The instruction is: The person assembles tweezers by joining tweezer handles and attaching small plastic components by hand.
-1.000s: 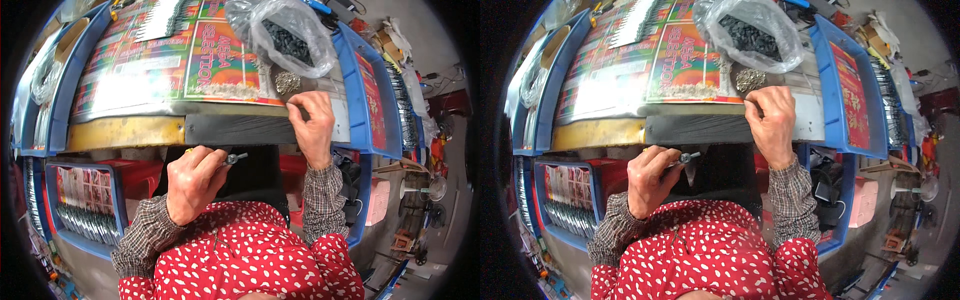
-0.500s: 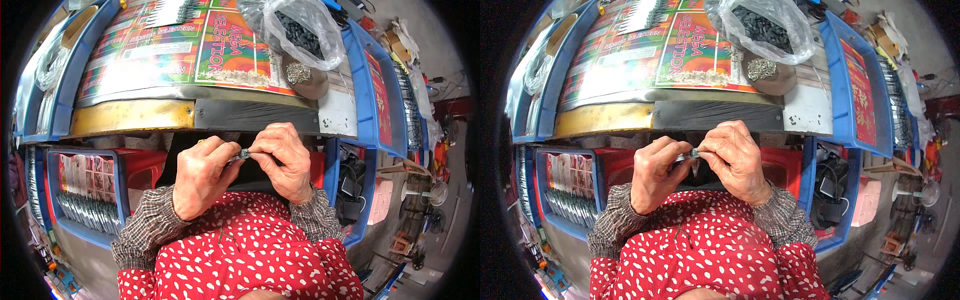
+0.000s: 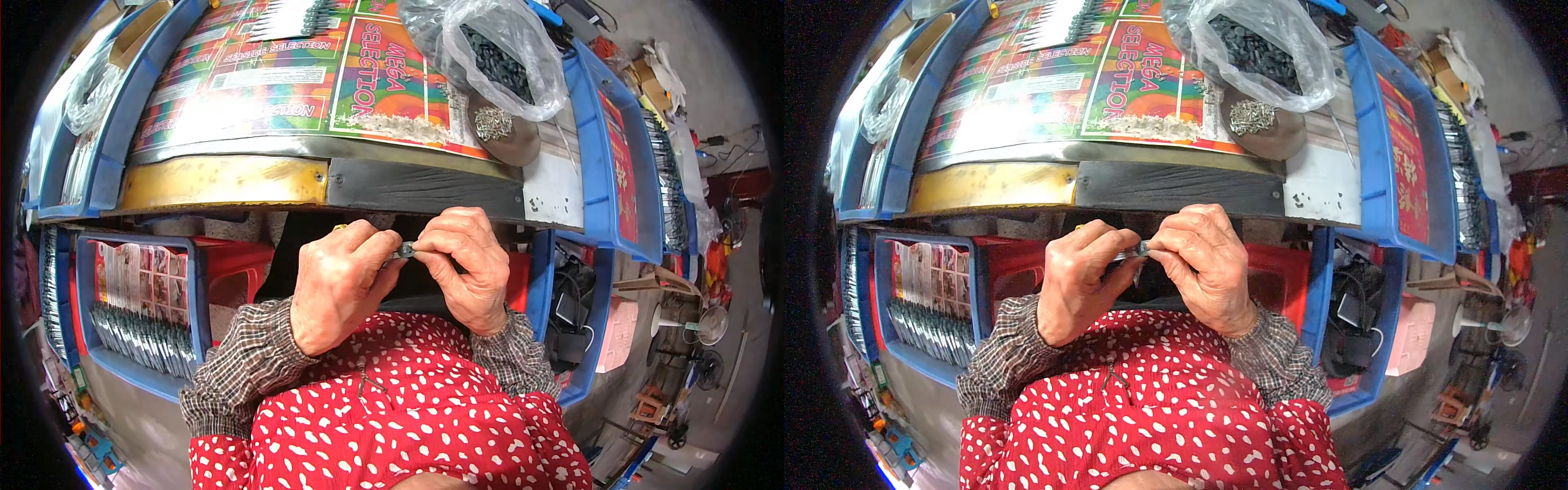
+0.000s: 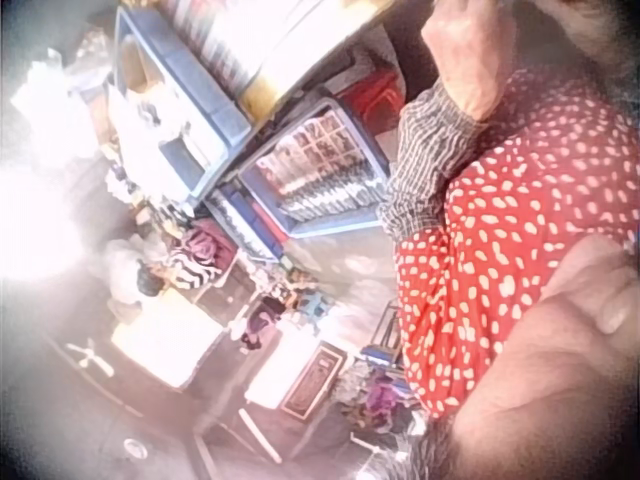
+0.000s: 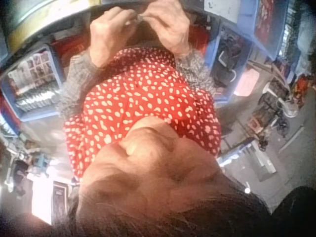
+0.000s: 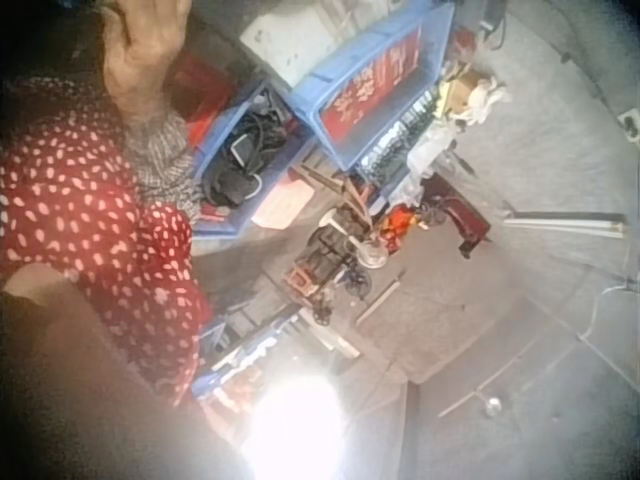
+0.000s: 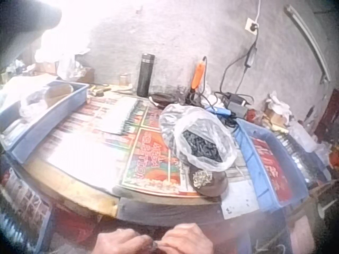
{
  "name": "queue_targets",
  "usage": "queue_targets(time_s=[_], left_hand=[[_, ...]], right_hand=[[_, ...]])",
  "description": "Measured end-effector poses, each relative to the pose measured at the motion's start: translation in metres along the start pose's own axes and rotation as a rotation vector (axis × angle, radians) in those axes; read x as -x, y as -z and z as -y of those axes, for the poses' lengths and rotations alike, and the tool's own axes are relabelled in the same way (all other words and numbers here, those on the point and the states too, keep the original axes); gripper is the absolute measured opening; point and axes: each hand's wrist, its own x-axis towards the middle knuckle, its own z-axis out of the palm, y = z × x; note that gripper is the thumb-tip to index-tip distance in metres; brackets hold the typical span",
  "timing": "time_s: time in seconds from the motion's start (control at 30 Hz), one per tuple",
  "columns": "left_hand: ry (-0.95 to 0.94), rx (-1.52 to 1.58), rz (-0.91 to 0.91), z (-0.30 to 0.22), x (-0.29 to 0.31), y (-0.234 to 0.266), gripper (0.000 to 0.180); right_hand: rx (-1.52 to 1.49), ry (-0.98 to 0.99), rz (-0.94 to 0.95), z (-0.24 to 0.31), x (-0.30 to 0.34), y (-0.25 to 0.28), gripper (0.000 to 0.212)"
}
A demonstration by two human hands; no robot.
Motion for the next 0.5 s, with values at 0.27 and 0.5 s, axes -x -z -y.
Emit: queue_targets(time_s=[0.27, 0.5], left_hand=[[-0.007, -0.004, -0.004, 0.0014, -0.0003, -0.0012, 0.026], [0.005, 0.012, -0.005, 0.0013, -0.0004, -0.004, 0.025]], right_hand=[[-0.009, -0.02, -0.028, 0.0006, 0.0018, -0.0044, 0.018], [-0.018, -0.045, -0.047, -0.0009, 0.0051, -0.0075, 0.018]])
